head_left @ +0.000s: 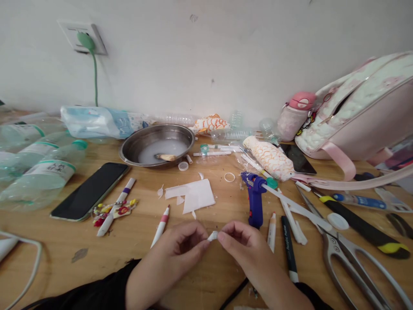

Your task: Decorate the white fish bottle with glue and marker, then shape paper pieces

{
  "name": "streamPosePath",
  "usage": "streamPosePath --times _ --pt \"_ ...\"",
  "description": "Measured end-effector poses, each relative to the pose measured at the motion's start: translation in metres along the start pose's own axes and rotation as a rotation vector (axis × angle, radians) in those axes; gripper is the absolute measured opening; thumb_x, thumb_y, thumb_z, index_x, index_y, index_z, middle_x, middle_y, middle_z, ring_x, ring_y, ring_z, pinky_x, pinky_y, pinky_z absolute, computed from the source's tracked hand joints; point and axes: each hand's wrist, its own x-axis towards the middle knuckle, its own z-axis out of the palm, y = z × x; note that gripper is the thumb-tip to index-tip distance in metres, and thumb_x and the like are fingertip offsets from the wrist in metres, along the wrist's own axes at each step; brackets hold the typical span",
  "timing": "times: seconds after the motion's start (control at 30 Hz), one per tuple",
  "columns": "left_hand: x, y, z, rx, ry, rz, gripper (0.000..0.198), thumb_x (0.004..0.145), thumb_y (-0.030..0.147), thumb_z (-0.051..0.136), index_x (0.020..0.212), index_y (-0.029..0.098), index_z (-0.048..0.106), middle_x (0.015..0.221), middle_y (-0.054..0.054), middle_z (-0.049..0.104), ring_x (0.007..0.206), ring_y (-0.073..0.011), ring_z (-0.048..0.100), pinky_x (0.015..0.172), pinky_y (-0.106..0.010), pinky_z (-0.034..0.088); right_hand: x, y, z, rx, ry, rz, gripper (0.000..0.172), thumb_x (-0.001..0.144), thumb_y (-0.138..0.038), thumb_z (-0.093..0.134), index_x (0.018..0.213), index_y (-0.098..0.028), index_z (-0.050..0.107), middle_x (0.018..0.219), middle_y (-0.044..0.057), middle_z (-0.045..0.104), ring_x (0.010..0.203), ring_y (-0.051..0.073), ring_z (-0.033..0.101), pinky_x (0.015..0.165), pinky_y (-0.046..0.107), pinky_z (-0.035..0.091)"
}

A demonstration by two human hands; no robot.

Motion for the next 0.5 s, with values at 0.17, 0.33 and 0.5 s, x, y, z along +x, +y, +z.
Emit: streamPosePath --times 0.17,0.33,0.5 --pt "0.0002 -0.0010 -0.0013 0.041 0.032 0.046 0.020 0.078 0.035 0.045 0.066 0.020 0.049 0.061 0.003 0.043 0.060 -0.0141 0.042 0.056 -0.026 0.036 -0.0001 -0.0006 0.0008 0.021 -0.027 0.061 0.021 0.071 -0.038 0.054 0.067 -0.018 0.050 0.056 -0.006 0.039 0.047 0.007 0.029 0.041 0.022 0.019" --pt "0.0013 -0.0006 0.0003 -0.071 0.177 0.109 0.012 0.075 0.030 0.054 0.082 0.022 0.051 0.068 0.004 0.049 0.060 -0.0128 0.048 0.057 -0.024 0.042 -0.0002 -0.0012 0.0014 0.069 -0.018 0.054 0.021 0.071 -0.037 0.055 0.064 -0.018 0.049 0.054 -0.007 0.038 0.044 0.005 0.026 0.040 0.021 0.017" --pt "-0.0003 -0.0043 -0.0027 0.060 0.204 0.216 0.011 0.075 0.027 0.059 0.086 0.024 0.059 0.074 0.001 0.059 0.061 -0.0135 0.053 0.058 -0.024 0.044 -0.0012 -0.0021 0.0016 0.163 -0.052 0.140 0.022 0.069 -0.037 0.058 0.063 -0.018 0.048 0.051 -0.008 0.041 0.038 0.003 0.025 0.038 0.021 0.012"
